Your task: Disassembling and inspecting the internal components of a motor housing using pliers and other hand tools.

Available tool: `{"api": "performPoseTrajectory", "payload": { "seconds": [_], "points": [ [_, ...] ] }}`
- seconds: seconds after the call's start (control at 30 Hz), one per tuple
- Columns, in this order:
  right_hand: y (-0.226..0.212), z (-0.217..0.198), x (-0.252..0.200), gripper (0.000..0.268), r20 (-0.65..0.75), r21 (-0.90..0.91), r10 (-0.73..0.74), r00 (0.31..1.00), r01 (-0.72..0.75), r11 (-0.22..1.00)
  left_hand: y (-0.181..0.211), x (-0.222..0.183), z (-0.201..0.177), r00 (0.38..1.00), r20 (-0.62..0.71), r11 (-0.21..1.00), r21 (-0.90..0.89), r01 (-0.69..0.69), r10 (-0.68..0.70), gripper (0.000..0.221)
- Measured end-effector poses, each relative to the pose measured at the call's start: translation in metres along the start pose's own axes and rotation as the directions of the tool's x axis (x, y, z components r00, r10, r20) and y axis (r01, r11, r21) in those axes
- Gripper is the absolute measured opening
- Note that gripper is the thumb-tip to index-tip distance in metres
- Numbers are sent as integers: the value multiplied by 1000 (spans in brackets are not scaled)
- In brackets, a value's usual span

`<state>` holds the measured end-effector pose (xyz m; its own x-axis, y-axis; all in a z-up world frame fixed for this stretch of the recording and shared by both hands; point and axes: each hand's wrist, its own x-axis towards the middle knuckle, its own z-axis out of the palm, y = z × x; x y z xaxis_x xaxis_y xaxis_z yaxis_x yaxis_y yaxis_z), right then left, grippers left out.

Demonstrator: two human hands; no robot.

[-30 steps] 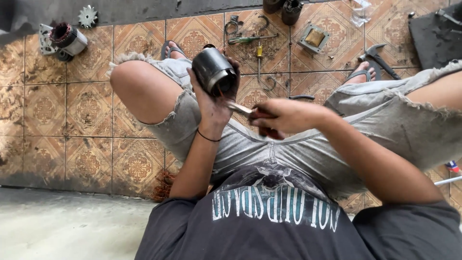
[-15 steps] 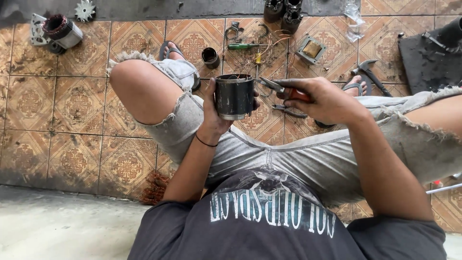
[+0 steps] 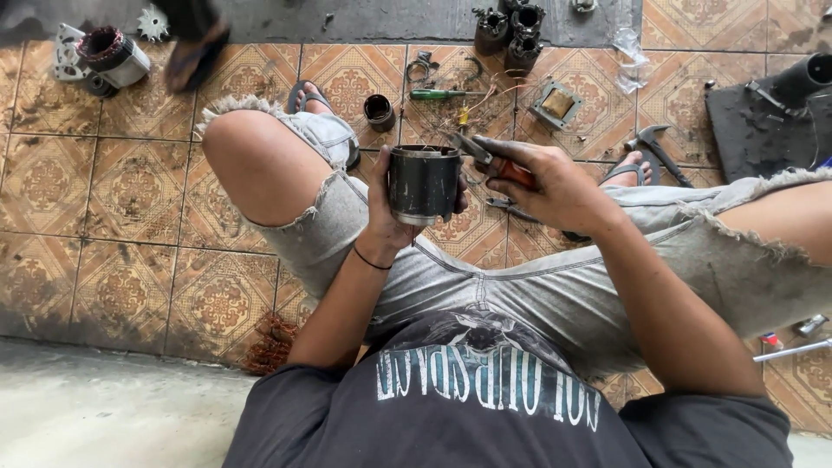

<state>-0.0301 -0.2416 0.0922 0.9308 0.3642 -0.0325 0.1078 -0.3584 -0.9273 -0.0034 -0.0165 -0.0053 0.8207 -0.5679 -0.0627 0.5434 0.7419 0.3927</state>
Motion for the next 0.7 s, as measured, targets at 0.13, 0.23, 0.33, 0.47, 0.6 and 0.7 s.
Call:
{"api": "performPoseTrajectory", "payload": {
  "seconds": [0.13,0.23,0.33,0.47,0.6,0.7],
  "points": [
    [7,4,-5,38,-6,-116,-156,988,155,981,-5,-7,20,996,-86,1000,8,-28,28,81],
    [14,-2,-6,35,14,-169,-160,987,160,973,-4,-8,28,995,-92,999,48,-25,29,78],
    [7,-8,-7,39,27,-267,-213,977,213,940,-3,-10,35,995,-96,992,127,-14,27,71],
    [-16,-15,-6,37,45,-384,-206,978,207,900,-5,-6,-3,992,-123,954,298,23,15,52],
    [-11,-46,-2,19,-324,-535,-416,850,198,821,12,-1,-13,946,21,713,663,229,-323,49],
    [8,-45,6,17,-482,-509,-397,781,119,853,8,1,-1,895,137,717,654,241,-425,54]
  ]
}}
